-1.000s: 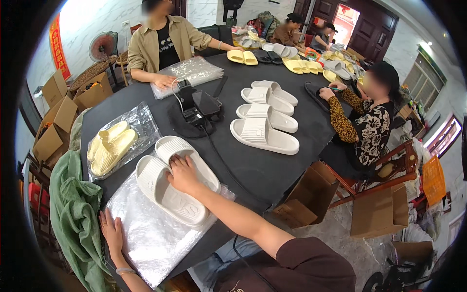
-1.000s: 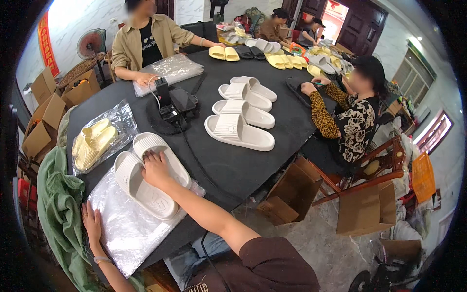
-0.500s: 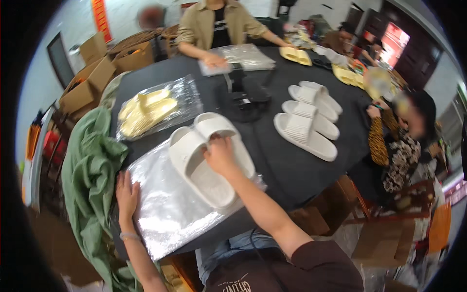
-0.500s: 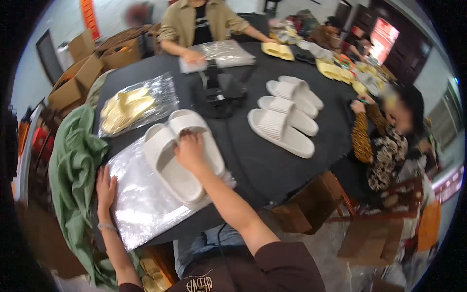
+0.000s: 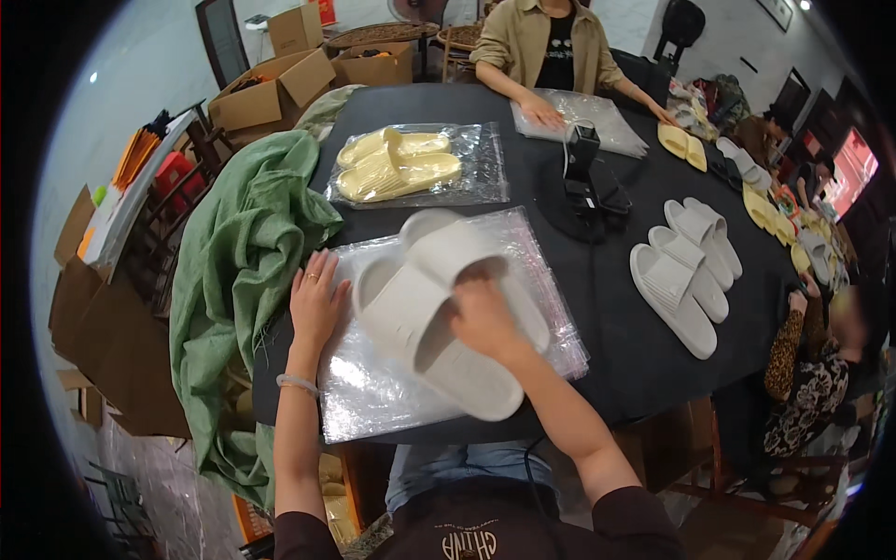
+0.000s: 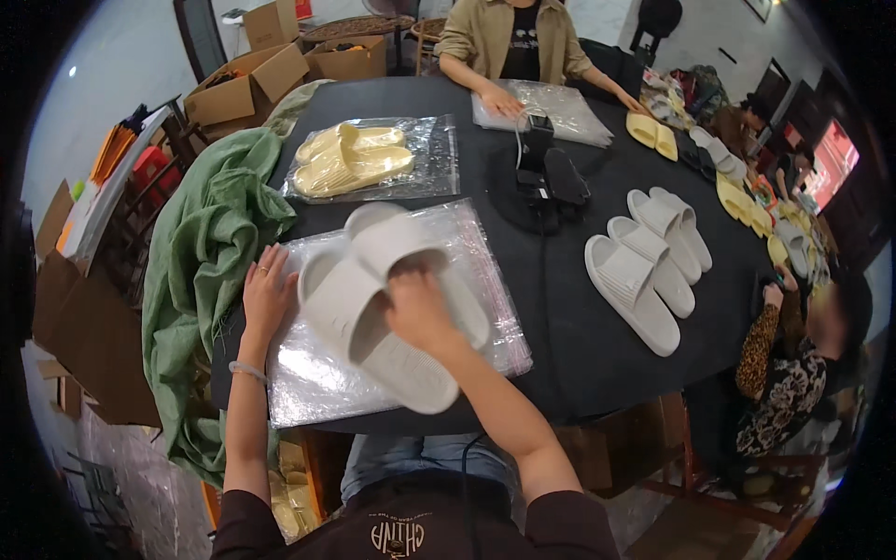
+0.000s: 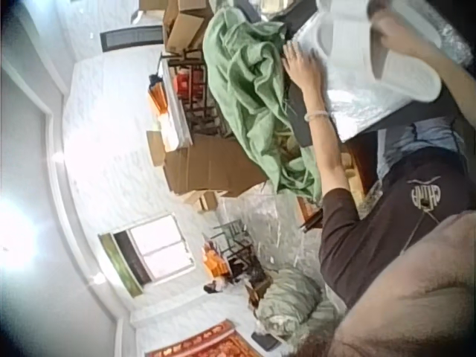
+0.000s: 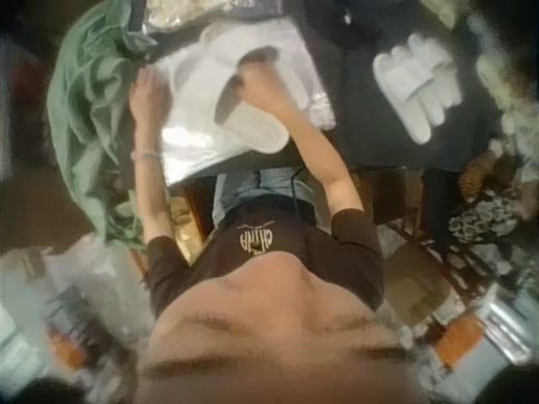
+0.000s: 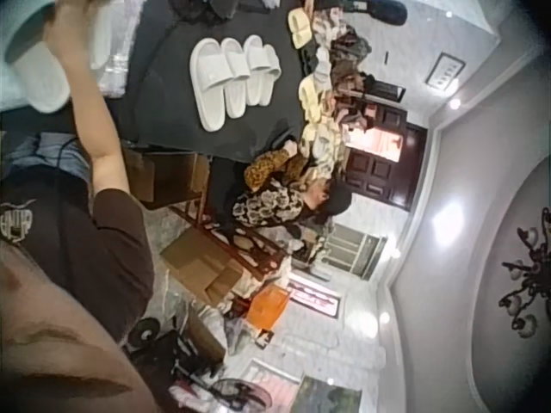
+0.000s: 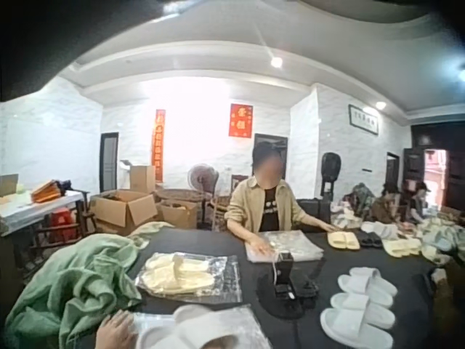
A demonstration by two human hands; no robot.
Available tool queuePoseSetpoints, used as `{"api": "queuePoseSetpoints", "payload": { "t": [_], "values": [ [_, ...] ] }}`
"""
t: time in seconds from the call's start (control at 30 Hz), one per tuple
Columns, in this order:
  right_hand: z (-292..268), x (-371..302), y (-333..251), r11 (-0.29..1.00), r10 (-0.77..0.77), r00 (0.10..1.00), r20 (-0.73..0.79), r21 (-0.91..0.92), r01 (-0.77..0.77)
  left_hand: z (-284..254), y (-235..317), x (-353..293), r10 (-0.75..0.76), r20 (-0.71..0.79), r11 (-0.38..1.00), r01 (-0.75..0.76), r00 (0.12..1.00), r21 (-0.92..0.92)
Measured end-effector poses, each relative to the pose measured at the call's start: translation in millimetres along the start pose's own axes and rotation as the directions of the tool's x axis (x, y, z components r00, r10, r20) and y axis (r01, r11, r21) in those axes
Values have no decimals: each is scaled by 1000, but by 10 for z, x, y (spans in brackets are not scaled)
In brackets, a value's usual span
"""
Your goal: The person places pairs of white and yellow slippers onto bubble wrap, wraps them, and sets them aside. They repeat this process for multiple pairs, handling the slippers and bubble wrap by hand.
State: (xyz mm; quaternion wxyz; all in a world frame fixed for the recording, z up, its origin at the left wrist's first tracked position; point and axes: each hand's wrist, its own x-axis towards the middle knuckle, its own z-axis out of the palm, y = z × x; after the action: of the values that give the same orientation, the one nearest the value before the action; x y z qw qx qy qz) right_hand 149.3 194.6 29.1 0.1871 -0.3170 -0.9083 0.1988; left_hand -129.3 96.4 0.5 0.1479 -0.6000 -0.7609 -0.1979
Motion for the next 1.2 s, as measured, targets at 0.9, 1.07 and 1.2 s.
{"api": "queuePoseSetpoints", "payload": {
  "t": [0.9, 1.07, 1.2],
  "values": [
    [34, -248, 312, 984, 163, 980, -116, -49, -170, -167, 232, 97, 45, 311, 957, -130, 949, 260],
    [87, -273, 318, 983, 130, 973, -190, -102, -151, -233, 701, 185, 126, 370, 976, -182, 920, 119],
    [55, -267, 309, 987, 142, 963, -231, -44, -156, -63, 721, 123, 112, 420, 993, -88, 901, -76]
  ]
}}
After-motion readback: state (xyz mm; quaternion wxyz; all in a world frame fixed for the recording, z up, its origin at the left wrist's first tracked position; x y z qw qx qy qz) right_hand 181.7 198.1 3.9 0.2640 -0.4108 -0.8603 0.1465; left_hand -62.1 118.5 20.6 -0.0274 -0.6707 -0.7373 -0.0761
